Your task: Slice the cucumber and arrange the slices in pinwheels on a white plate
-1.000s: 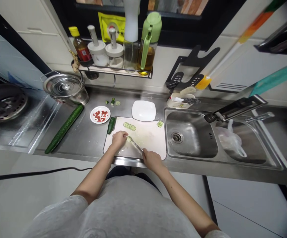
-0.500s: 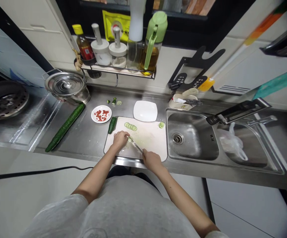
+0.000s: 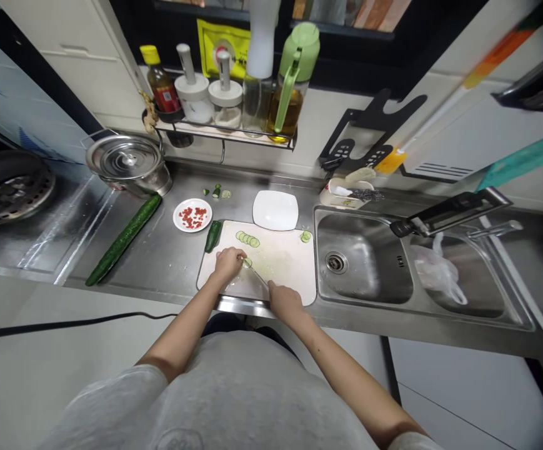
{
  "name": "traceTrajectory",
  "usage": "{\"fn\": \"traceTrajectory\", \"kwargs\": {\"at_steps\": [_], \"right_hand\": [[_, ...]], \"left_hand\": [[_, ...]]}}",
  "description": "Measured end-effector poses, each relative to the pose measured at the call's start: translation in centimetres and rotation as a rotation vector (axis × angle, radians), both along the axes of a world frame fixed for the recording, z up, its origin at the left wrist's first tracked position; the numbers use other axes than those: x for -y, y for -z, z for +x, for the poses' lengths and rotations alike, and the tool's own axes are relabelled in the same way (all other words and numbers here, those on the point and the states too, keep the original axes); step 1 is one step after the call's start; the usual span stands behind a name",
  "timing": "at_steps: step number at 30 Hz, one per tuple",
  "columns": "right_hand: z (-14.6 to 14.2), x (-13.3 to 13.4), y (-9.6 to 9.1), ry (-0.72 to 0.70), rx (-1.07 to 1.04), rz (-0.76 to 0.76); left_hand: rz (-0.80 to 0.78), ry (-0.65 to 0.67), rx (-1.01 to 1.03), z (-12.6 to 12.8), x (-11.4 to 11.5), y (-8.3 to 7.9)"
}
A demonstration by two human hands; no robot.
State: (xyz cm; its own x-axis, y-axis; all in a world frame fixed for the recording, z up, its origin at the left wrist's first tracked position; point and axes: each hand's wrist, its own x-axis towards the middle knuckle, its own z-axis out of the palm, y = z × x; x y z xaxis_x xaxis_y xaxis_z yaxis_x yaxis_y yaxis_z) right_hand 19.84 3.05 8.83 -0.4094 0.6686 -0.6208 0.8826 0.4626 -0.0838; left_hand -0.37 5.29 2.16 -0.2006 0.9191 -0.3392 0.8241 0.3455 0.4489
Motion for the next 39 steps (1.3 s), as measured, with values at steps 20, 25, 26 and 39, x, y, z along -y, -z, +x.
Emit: {"fn": "traceTrajectory", "kwargs": {"at_steps": [20,25,26,39], "right_hand": [[0.9,-0.2,-0.6,-0.024,0.051,-0.057],[2.1,0.7,-0.7,-0.012,0.043,-0.033],[2.4,0.8,-0.8,-0.006,0.046,-0.036],[5.5,1.0,-1.7,0.244,-0.173,-0.098]], "left_hand": [[-0.018,0.011,-0.033,0.1,-0.2,-0.6],[-0.010,0.048,-0.057,0.1,-0.1,-0.7],[-0.006,0.057,-0.064,0.2,-0.1,-0.7],[0.009,-0.014,0.016,1.5,0.3,-1.0]]}}
